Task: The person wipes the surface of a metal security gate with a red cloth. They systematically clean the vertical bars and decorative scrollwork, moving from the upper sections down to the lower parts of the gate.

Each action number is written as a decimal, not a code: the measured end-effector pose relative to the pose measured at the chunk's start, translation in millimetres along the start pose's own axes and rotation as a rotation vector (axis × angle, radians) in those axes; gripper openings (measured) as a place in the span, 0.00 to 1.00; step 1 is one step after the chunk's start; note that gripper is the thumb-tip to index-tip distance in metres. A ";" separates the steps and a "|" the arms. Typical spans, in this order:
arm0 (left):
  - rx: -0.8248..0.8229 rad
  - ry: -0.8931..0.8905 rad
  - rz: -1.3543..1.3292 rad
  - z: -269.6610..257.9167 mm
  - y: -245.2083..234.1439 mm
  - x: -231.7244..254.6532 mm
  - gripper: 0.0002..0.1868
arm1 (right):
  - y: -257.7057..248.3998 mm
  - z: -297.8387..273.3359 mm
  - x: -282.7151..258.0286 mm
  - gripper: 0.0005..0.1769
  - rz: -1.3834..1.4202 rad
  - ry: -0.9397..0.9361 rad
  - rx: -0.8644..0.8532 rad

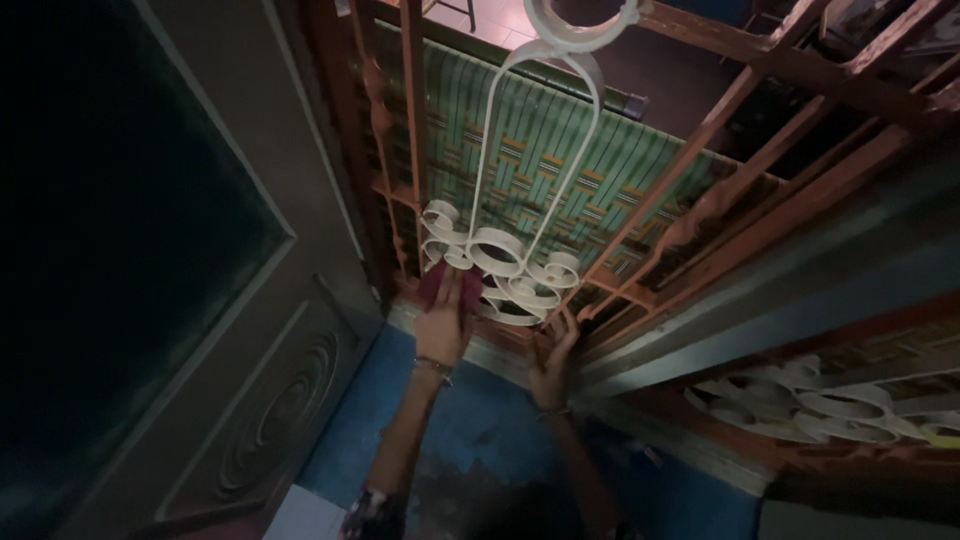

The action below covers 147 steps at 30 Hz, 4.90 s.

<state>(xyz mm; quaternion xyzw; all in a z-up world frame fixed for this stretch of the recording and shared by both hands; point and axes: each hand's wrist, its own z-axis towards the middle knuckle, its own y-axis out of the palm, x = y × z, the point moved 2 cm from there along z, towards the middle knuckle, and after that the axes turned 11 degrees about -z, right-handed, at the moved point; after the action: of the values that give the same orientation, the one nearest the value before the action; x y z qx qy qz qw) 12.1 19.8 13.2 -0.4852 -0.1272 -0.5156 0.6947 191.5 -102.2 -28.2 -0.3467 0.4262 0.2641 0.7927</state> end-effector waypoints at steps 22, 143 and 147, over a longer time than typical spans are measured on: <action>0.033 -0.405 -0.176 -76.3 37.4 20.0 0.42 | -2.1 0.7 -13.6 0.44 0.130 0.085 -0.025; -0.306 -0.330 0.112 -52.5 91.8 -6.2 0.39 | 12.0 -10.1 29.2 0.37 0.125 0.184 -0.013; -0.611 -0.178 0.458 -54.5 68.8 -38.2 0.37 | 6.3 -11.8 36.7 0.37 0.063 0.267 -0.060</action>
<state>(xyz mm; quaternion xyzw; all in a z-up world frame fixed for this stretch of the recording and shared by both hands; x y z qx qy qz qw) 35.6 -1.6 -77.1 -0.7285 0.0839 -0.3173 0.6014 199.5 -103.0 -66.4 -0.3887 0.5306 0.2529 0.7095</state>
